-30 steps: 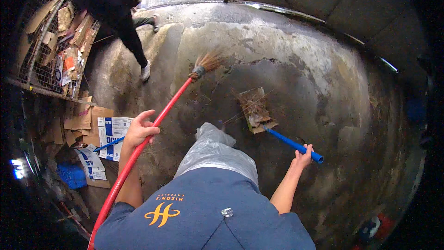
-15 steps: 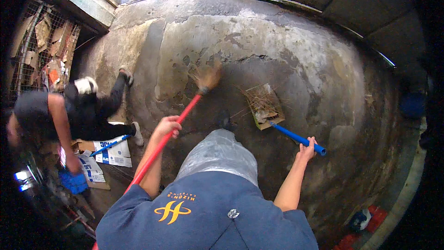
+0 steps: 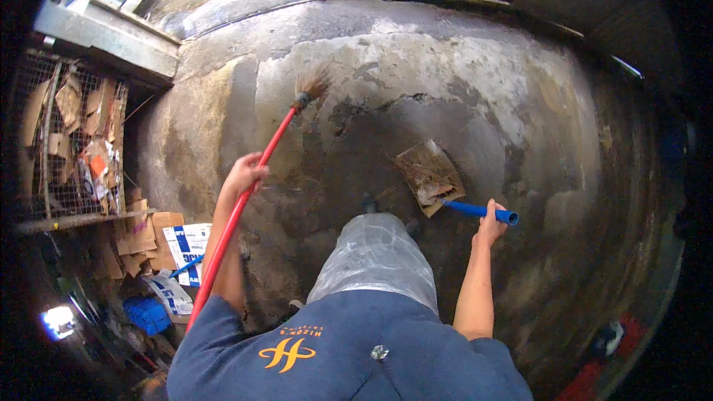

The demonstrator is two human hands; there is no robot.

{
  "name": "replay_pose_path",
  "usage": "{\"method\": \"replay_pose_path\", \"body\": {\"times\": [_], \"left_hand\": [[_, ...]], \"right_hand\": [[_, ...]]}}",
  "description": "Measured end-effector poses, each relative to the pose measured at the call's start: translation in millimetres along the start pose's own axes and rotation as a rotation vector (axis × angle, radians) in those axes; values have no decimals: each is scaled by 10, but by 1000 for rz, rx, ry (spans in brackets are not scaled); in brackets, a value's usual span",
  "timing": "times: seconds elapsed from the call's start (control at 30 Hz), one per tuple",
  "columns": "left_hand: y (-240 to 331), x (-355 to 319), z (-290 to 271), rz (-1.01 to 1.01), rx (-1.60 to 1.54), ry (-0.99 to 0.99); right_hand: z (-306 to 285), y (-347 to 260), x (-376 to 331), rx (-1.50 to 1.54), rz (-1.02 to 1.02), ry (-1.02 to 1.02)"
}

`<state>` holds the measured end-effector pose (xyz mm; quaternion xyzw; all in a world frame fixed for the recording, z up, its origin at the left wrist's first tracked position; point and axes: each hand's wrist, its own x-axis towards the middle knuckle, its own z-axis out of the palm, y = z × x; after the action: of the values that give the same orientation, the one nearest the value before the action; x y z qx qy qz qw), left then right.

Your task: The person sweeps debris on a concrete floor using a red-handled broom and a blue-handled dustpan. They gather scattered trash and sweep it into the dustpan, then move toward a wire mesh bin and continue sweeping nearby areas.

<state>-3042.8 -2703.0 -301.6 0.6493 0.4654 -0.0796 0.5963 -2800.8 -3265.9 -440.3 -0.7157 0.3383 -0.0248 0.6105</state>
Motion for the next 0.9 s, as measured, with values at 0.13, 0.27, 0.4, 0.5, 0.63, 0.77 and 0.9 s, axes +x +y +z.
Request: {"method": "replay_pose_path", "body": {"times": [0.13,0.27,0.4,0.5,0.63,0.77,0.9], "left_hand": [[-260,460,740,-133,-28,-196],[-279,-405,1105,-126,272,-363],[328,-1023,625,-90,363,-277],[646,-778,451,57,405,-228],[558,107,648,74,243,-224],[23,337,1055,-49,250,-323],[-119,-316,1084,-7,365,-446]], "right_hand": [[-62,31,-4,-131,-52,-46],[-109,0,-26,-143,-65,-66],[-96,-136,-101,-173,-99,-95],[-9,-206,-190,-233,-258,-130],[256,-86,-286,-235,-218,-35],[361,97,-146,-411,-372,-2],[280,99,-67,-298,-188,51]]}}
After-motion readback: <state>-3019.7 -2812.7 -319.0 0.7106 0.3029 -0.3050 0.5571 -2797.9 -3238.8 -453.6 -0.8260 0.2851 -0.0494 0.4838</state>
